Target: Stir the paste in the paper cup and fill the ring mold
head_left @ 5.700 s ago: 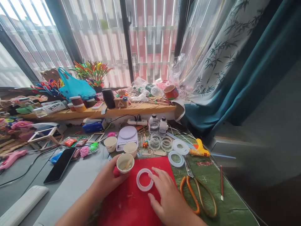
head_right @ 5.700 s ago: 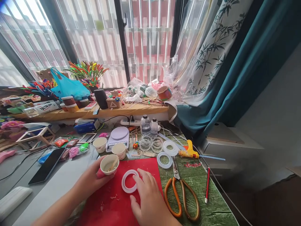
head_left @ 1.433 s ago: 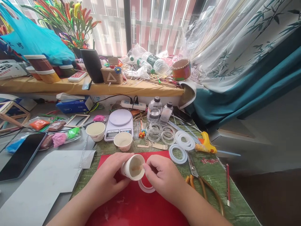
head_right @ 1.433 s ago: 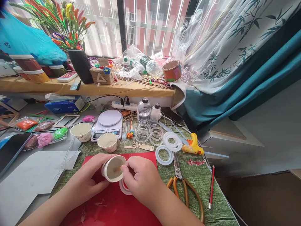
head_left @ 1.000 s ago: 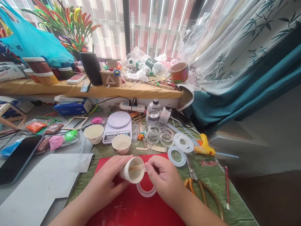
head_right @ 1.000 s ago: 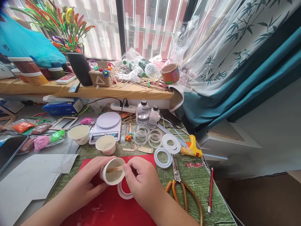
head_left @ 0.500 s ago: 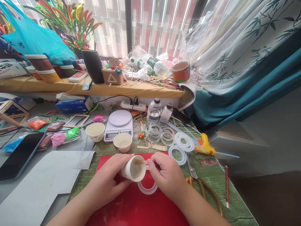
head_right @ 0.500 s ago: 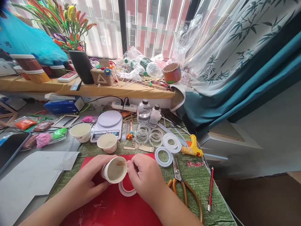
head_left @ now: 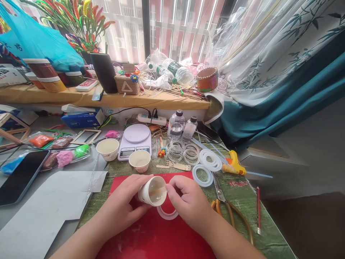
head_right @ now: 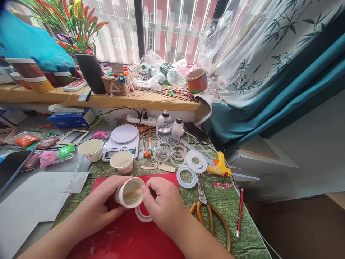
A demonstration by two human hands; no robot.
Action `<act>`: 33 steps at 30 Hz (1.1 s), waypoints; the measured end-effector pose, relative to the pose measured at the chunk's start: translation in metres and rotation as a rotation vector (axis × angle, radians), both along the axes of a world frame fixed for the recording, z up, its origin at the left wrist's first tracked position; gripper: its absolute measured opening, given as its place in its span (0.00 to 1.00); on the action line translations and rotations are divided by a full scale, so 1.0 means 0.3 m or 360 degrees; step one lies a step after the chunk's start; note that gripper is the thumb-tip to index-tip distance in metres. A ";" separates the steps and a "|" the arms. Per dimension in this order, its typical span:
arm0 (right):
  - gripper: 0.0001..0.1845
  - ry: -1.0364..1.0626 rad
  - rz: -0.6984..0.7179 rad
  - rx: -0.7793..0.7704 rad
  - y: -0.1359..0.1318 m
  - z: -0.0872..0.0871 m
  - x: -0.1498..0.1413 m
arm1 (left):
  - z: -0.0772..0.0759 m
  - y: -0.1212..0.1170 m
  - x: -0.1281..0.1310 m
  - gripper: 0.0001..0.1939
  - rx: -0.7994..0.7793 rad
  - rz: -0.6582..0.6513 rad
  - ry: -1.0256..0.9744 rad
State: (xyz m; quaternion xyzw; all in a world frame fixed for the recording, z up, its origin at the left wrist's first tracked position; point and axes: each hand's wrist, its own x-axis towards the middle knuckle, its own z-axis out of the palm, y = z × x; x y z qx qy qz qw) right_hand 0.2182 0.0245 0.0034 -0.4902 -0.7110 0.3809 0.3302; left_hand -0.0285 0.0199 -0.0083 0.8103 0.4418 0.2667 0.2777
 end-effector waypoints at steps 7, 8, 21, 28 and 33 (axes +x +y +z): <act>0.18 -0.0037 -0.0051 0.0050 -0.005 0.004 -0.001 | 0.001 0.005 0.001 0.33 -0.0004 -0.0020 0.0002; 0.19 -0.0051 -0.0049 0.0047 -0.006 0.006 -0.002 | 0.001 0.005 0.001 0.32 -0.0002 -0.0018 0.0005; 0.18 0.0025 0.0013 -0.0034 -0.001 0.012 -0.003 | 0.004 -0.001 0.001 0.31 0.0019 -0.0009 0.0017; 0.19 0.0030 0.0044 0.0047 -0.002 0.011 -0.001 | -0.016 0.004 -0.013 0.31 0.0057 0.0012 0.0044; 0.20 0.0030 0.0050 0.0015 -0.003 0.011 0.001 | -0.034 0.001 -0.022 0.31 0.0081 0.0048 0.0065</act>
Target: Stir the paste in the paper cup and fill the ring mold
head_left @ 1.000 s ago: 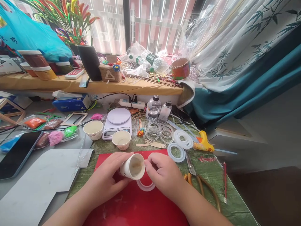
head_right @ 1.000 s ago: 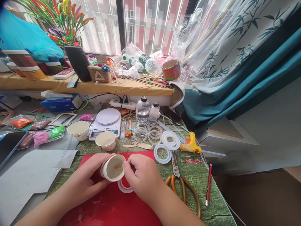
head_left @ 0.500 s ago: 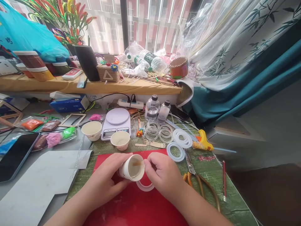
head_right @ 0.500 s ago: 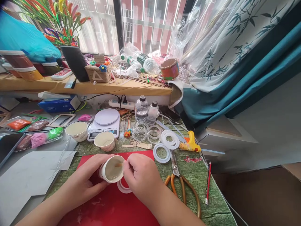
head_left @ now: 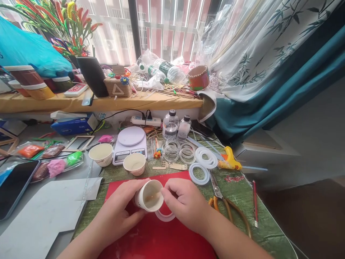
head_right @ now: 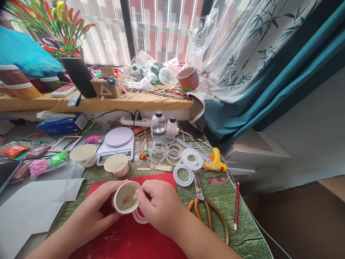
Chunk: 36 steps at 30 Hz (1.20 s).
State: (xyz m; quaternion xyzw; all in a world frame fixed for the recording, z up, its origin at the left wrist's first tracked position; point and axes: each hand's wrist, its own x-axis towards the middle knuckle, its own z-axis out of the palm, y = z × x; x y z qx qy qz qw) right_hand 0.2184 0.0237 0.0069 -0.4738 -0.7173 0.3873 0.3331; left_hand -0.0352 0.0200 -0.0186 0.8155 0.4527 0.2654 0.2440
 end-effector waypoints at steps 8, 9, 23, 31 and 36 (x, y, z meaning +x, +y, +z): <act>0.20 -0.0073 -0.0048 0.0028 0.002 0.007 0.012 | 0.010 0.000 0.005 0.31 0.0042 0.0081 0.0015; 0.20 -0.0017 -0.0032 -0.0052 0.001 0.007 0.011 | 0.011 0.001 0.005 0.30 0.0043 0.0078 0.0014; 0.19 0.0031 -0.0081 0.0003 -0.003 0.000 -0.005 | 0.016 0.003 0.004 0.29 0.0012 0.0069 -0.0005; 0.20 -0.0043 -0.0082 0.0111 -0.001 -0.004 -0.003 | 0.001 0.007 -0.001 0.31 0.0036 0.0034 0.0006; 0.17 0.0094 -0.0035 -0.0046 0.003 -0.002 -0.002 | 0.003 0.009 -0.001 0.33 0.0085 0.0014 0.0012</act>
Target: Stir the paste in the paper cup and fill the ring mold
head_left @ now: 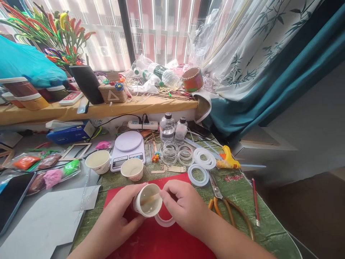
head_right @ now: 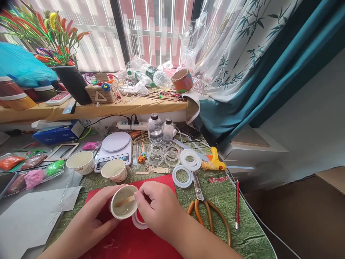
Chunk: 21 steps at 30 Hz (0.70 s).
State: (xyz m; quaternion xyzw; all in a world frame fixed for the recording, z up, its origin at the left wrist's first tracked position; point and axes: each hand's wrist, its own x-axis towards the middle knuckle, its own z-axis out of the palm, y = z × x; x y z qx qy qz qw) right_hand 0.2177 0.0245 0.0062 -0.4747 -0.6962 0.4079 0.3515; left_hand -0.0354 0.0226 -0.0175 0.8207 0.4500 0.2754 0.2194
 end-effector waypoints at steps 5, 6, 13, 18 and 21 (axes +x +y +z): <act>0.17 -0.0096 -0.0065 0.0367 0.011 -0.027 0.008 | 0.005 -0.002 -0.001 0.31 -0.0024 0.0012 0.0041; 0.17 -0.0114 -0.0049 0.0423 0.012 -0.033 0.010 | 0.004 -0.002 0.000 0.31 -0.0030 0.0010 0.0039; 0.20 -0.0312 -0.0038 0.0765 0.014 -0.047 0.009 | -0.003 -0.002 0.002 0.32 -0.0058 0.0024 0.0040; 0.22 -0.0313 0.0039 0.0301 0.002 -0.029 -0.007 | -0.015 0.001 -0.009 0.32 -0.0021 0.0037 0.0066; 0.21 -0.0137 0.0109 -0.0076 -0.010 -0.010 -0.015 | -0.019 0.001 -0.013 0.32 -0.0003 0.0049 0.0056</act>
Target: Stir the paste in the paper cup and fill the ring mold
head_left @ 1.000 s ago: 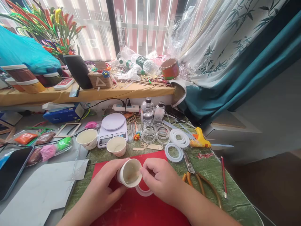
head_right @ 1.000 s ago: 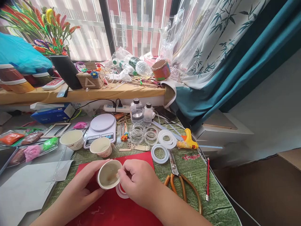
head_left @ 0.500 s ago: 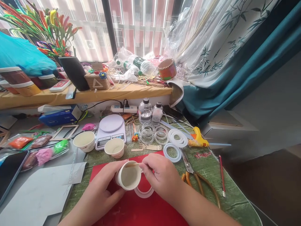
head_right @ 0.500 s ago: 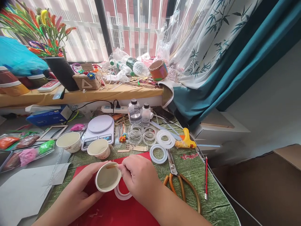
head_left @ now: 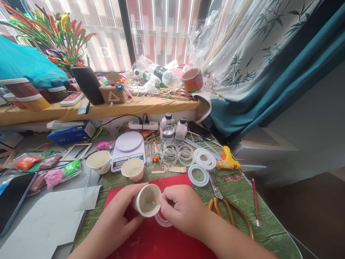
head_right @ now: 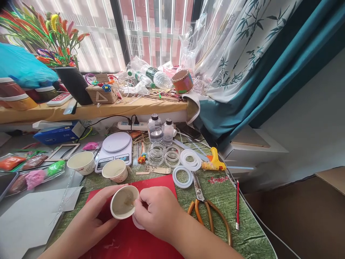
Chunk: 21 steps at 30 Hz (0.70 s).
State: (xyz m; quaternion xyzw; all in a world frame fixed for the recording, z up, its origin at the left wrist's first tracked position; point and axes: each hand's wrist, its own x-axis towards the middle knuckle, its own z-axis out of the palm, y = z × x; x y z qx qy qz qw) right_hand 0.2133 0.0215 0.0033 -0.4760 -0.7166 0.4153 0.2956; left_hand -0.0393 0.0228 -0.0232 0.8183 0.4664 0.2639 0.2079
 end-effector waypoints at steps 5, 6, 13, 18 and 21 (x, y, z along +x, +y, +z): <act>0.18 0.0352 0.0084 -0.0364 -0.011 0.013 -0.012 | 0.007 0.001 0.005 0.30 -0.0007 0.0002 -0.0037; 0.17 0.0390 0.0038 -0.0337 -0.010 0.011 -0.011 | 0.009 0.001 0.006 0.31 -0.0005 0.0001 -0.0036; 0.19 0.0091 -0.0205 0.0162 0.008 -0.005 0.008 | 0.018 0.000 0.013 0.30 -0.0012 0.0004 -0.0048; 0.17 0.0238 -0.0031 0.0109 0.003 -0.007 -0.001 | 0.010 0.004 0.007 0.31 -0.0028 0.0004 -0.0036; 0.19 0.0131 -0.0168 0.0319 0.010 -0.014 0.003 | 0.008 0.003 0.004 0.30 -0.0051 0.0015 -0.0015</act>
